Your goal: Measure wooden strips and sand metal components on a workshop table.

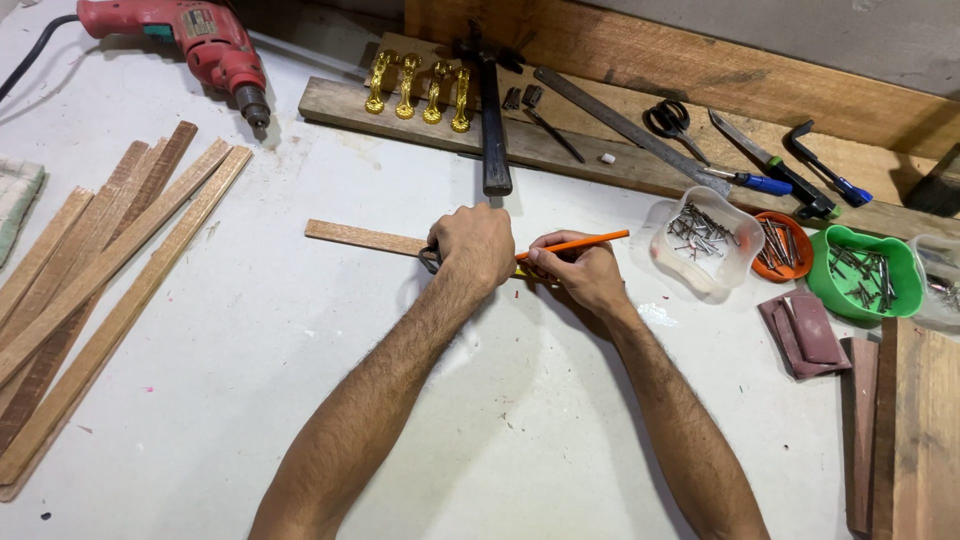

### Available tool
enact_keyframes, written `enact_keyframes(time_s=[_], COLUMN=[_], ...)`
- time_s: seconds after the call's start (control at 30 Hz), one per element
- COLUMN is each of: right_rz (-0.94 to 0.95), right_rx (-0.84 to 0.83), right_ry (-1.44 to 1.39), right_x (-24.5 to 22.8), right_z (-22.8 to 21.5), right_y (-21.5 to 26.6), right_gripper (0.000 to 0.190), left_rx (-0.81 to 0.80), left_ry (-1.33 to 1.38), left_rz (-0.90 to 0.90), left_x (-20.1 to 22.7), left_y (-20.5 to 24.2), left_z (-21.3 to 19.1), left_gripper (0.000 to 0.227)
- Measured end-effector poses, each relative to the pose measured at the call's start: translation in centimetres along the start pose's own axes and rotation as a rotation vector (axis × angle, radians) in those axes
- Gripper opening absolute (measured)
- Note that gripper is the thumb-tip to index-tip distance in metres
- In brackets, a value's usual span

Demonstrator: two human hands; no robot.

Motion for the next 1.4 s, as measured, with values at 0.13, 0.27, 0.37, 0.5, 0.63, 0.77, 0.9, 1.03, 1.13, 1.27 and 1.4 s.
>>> enact_keyframes(time_s=[0.13,0.27,0.37,0.5,0.63,0.77,0.9,1.03,1.13,1.27,1.4], right_rz=[-0.109,0.001,0.009,-0.054,0.028,-0.011,-0.05,0.004,-0.061,-0.015,-0.01], right_rx=[0.029,0.012,0.013,0.005,0.014,0.008,-0.01,0.023,-0.003,0.012,0.001], right_ry=[-0.026,-0.023,-0.04,-0.025,-0.077,-0.025,0.015,-0.013,0.02,-0.027,-0.034], right_x=[-0.7,-0.7,-0.5,-1.0,-0.7,-0.6,-0.3,-0.1,-0.5,-0.3,-0.5], right_z=[-0.1,-0.1,-0.1,0.0,-0.1,-0.1,0.0,-0.3,0.0,-0.1,0.0], right_y=[0.0,0.3,0.2,0.0,0.3,0.0,-0.3,-0.1,-0.2,0.0,0.0], right_gripper=[0.019,0.02,0.02,0.02,0.02,0.02,0.021,0.022,0.021,0.021,0.021], left_rx=[0.0,-0.005,-0.011,-0.007,-0.002,0.0,-0.015,-0.002,-0.002,0.002,0.008], left_ry=[0.008,0.011,0.018,0.006,0.031,0.016,0.02,0.009,0.023,0.017,0.021], left_rz=[-0.001,0.002,0.005,0.004,0.008,0.007,0.006,0.01,0.009,0.009,0.013], left_x=[0.0,0.0,0.1,0.0,0.1,-0.1,0.0,-0.1,-0.1,-0.1,0.0], left_y=[0.2,0.2,0.2,0.3,0.4,0.2,0.6,0.3,0.2,0.3,0.5], left_z=[-0.1,-0.2,-0.2,-0.2,-0.2,-0.1,-0.3,0.1,0.1,0.1,-0.2], left_gripper=[0.038,0.041,0.04,0.039,0.039,0.038,0.041,0.039,0.039,0.037,0.039])
Point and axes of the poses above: each hand's wrist, its own y-axis away from the middle knuckle, its own z-axis out of the palm, x = y × z, the point moved 9 cm from there along -y, towards the middle knuckle, and after that the axes turned 7 degrees about y, right-handed, at the moved point
